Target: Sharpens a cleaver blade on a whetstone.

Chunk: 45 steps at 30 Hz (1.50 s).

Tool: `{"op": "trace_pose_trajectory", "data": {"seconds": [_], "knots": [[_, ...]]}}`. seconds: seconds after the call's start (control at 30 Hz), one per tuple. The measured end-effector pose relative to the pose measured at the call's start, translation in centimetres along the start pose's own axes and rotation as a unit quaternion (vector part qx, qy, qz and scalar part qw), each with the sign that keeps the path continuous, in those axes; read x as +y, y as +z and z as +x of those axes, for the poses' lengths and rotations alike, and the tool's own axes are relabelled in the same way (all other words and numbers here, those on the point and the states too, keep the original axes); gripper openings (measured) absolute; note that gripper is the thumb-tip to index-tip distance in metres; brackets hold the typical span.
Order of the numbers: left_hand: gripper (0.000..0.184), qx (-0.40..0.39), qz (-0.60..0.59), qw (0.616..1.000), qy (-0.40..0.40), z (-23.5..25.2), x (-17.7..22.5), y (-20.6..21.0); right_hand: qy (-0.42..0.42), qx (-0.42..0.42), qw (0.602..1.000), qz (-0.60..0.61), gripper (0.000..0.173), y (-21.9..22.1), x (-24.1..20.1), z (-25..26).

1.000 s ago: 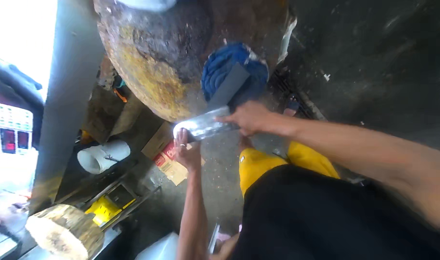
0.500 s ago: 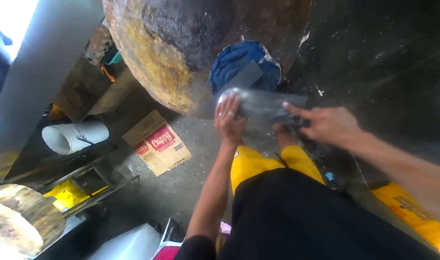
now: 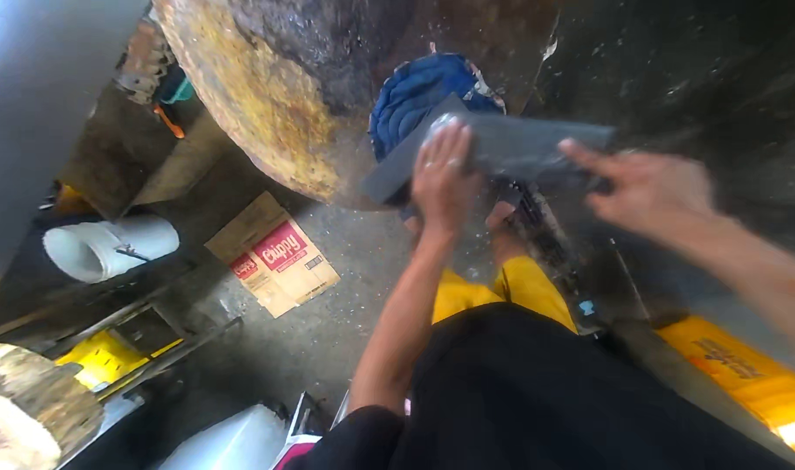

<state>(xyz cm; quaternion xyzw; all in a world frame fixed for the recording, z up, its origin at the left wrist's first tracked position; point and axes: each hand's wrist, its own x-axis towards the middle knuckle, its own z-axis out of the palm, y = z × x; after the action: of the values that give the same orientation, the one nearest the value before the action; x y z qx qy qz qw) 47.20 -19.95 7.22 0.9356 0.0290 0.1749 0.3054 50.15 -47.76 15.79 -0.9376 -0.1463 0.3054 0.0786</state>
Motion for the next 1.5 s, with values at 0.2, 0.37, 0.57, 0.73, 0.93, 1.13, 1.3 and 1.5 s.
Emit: {"op": "trace_pose_trajectory", "data": {"seconds": [0.2,0.37,0.57,0.73,0.93,1.13,1.3,1.5], "knots": [[0.058,-0.057,0.04,0.996,-0.047,-2.4,-3.6,-4.8,-0.068,-0.009,0.997,-0.023,0.078,-0.3,-4.9,4.5],[0.054,-0.03,0.167,0.975,-0.146,-9.7,-12.0,-16.7,-0.248,-0.123,0.961,0.01,0.089,3.8,-18.4,8.5],[0.054,-0.038,0.039,0.998,-0.019,-1.2,-1.6,-3.5,-0.116,0.015,0.993,0.008,0.078,1.4,-0.5,4.0],[0.057,-0.059,-0.024,0.998,0.023,1.5,0.6,1.2,-0.039,0.047,0.998,-0.034,0.079,-1.8,2.6,2.9],[0.059,-0.028,0.143,0.978,-0.149,-9.9,-14.7,-17.3,-0.235,-0.116,0.964,0.045,0.08,4.5,-19.5,8.5],[0.051,-0.052,0.033,0.996,-0.061,-3.0,-3.8,-7.0,-0.128,-0.056,0.989,0.042,0.079,1.8,-4.9,5.0],[0.053,-0.075,-0.012,0.997,-0.008,1.4,2.7,0.8,-0.04,-0.011,0.998,-0.049,0.082,-3.6,4.1,2.1],[0.051,-0.022,0.107,0.982,-0.156,-10.2,-12.8,-17.1,-0.236,-0.153,0.959,0.026,0.082,2.2,-18.2,8.4]]}}
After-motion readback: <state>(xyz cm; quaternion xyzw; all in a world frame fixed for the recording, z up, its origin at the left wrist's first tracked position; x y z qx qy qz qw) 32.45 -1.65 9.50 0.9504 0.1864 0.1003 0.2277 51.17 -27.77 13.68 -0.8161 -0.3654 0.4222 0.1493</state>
